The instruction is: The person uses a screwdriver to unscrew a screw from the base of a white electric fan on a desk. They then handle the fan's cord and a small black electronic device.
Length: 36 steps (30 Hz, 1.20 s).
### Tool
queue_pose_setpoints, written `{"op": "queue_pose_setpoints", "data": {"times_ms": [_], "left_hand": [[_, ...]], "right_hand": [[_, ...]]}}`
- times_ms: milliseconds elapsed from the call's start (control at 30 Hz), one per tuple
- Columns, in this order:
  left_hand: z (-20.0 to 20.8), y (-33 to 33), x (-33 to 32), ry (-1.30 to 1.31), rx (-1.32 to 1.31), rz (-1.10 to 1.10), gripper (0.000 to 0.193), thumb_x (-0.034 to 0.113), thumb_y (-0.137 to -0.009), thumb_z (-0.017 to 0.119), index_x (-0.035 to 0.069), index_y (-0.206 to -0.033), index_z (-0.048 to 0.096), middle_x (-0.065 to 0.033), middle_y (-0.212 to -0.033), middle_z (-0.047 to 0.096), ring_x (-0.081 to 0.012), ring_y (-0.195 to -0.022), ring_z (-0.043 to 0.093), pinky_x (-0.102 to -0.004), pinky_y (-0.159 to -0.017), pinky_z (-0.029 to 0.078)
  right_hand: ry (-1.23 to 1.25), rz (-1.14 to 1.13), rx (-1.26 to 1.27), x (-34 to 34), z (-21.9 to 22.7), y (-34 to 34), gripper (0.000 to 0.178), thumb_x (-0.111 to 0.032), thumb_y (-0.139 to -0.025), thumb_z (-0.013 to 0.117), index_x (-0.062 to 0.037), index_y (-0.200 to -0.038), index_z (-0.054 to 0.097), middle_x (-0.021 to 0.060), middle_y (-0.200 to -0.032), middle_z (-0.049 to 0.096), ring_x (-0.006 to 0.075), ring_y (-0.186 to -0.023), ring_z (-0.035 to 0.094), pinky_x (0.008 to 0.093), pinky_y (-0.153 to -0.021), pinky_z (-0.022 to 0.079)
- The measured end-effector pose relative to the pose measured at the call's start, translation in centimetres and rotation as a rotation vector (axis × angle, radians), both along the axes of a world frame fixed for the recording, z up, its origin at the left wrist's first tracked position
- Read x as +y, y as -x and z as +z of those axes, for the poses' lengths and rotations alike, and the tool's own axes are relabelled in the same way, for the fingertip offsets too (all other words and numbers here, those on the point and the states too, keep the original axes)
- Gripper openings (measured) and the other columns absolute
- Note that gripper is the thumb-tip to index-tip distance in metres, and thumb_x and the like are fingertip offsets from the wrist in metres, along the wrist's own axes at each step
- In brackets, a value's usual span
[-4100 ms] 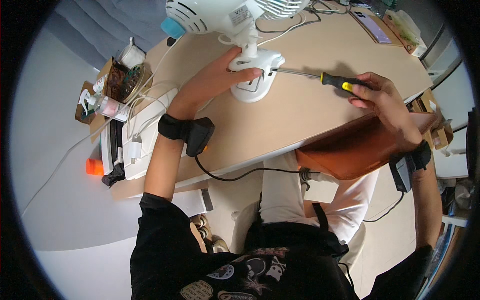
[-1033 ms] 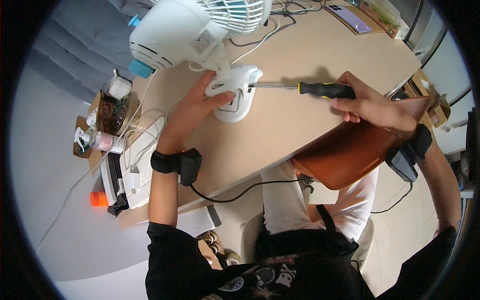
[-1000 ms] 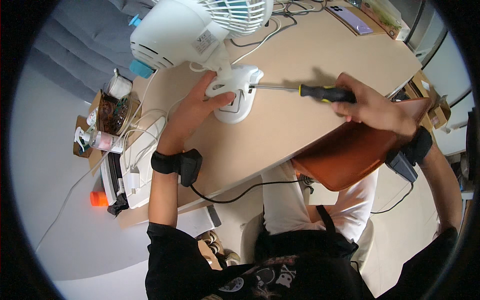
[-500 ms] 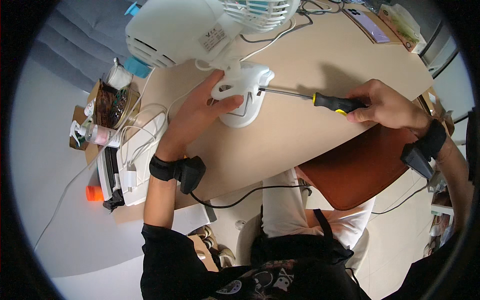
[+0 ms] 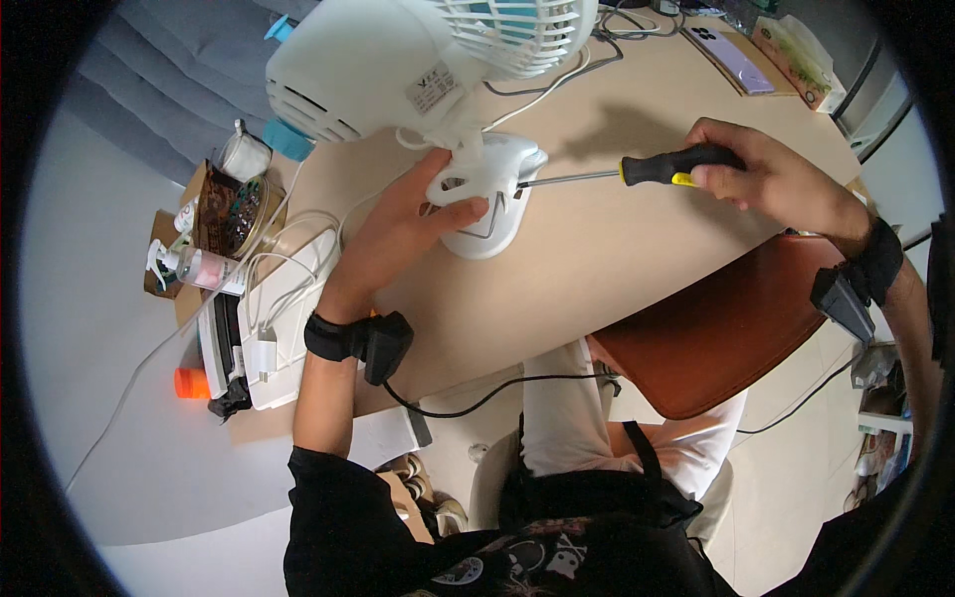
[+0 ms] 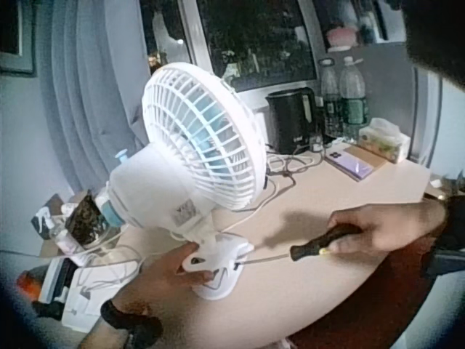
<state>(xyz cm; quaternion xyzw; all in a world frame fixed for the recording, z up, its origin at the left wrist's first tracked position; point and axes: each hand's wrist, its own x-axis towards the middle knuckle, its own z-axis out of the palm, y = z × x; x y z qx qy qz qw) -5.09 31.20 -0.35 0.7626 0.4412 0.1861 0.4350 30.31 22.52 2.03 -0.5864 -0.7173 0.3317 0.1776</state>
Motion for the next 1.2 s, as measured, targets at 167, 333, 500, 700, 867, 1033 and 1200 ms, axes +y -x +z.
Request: {"op": "queue_pose_setpoints", "data": {"times_ms": [167, 333, 500, 700, 867, 1033, 1200], "left_hand": [[-0.5, 0.3, 0.2, -0.003, -0.057, -0.022, 0.081, 0.037, -0.089, 0.073, -0.003, -0.149, 0.036, -0.0160, -0.136, 0.055, -0.0192, -0.107, 0.056, -0.0292, -0.094, 0.043], [-0.2, 0.2, 0.0, -0.004, 0.039, 0.009, 0.081, 0.037, -0.089, 0.072, -0.003, -0.149, 0.035, -0.0153, -0.137, 0.054, -0.0187, -0.106, 0.055, -0.0288, -0.093, 0.043], [-0.2, 0.4, 0.1, -0.002, 0.043, 0.002, 0.079, 0.035, -0.090, 0.071, -0.002, -0.150, 0.035, -0.0136, -0.139, 0.052, -0.0191, -0.110, 0.053, -0.0289, -0.095, 0.041], [-0.8, 0.4, 0.3, 0.014, -0.056, -0.026, 0.076, 0.032, -0.091, 0.070, -0.001, -0.150, 0.034, -0.0138, -0.142, 0.050, -0.0194, -0.116, 0.051, -0.0285, -0.100, 0.038], [-0.4, 0.4, 0.0, 0.024, -0.043, 0.002, 0.075, 0.028, -0.091, 0.069, -0.003, -0.150, 0.035, -0.0151, -0.143, 0.049, -0.0209, -0.122, 0.049, -0.0291, -0.103, 0.037], [-0.8, 0.1, 0.1, -0.028, -0.127, -0.043, 0.061, 0.031, -0.091, 0.069, -0.002, -0.137, 0.045, -0.0107, -0.123, 0.056, -0.0194, -0.110, 0.051, -0.0302, -0.096, 0.041], [-1.2, 0.3, 0.1, -0.043, -0.140, -0.005, 0.063, 0.029, -0.091, 0.069, -0.003, -0.139, 0.043, -0.0119, -0.125, 0.056, -0.0197, -0.112, 0.051, -0.0304, -0.097, 0.041]], "right_hand": [[-0.114, 0.269, -0.417, -0.9, 0.5, 2.6, 0.027, -0.016, -0.093, 0.065, -0.0035, -0.106, 0.046, 0.0177, -0.073, 0.057, 0.0364, -0.069, 0.062, 0.0456, -0.065, 0.046], [-0.039, 0.274, -0.421, -1.2, -0.7, 2.4, 0.028, -0.017, -0.095, 0.062, -0.0028, -0.113, 0.046, 0.0187, -0.076, 0.057, 0.0384, -0.075, 0.062, 0.0467, -0.068, 0.046], [0.077, 0.250, -0.318, -0.3, -1.0, 2.0, 0.025, -0.018, -0.096, 0.061, -0.0040, -0.112, 0.048, 0.0127, -0.074, 0.052, 0.0267, -0.065, 0.053, 0.0390, -0.063, 0.044], [0.018, 0.312, 0.025, 0.2, -3.5, 0.8, 0.025, -0.025, -0.099, 0.062, -0.0039, -0.106, 0.051, 0.0000, -0.072, 0.046, 0.0135, -0.061, 0.043, 0.0309, -0.057, 0.039], [0.582, 0.107, 0.348, 0.7, -2.9, 0.9, 0.025, -0.026, -0.100, 0.060, -0.0044, -0.112, 0.055, -0.0033, -0.073, 0.045, 0.0051, -0.061, 0.039, 0.0209, -0.052, 0.033], [0.661, 0.104, 0.470, 0.4, -3.0, 0.8, 0.031, -0.028, -0.101, 0.058, -0.0024, -0.117, 0.056, -0.0014, -0.074, 0.046, 0.0068, -0.061, 0.040, 0.0215, -0.051, 0.033], [0.771, 0.096, 0.592, 0.8, -2.9, 0.7, 0.033, -0.030, -0.100, 0.057, -0.0020, -0.117, 0.056, 0.0017, -0.076, 0.048, 0.0075, -0.062, 0.041, 0.0207, -0.052, 0.034]]}}
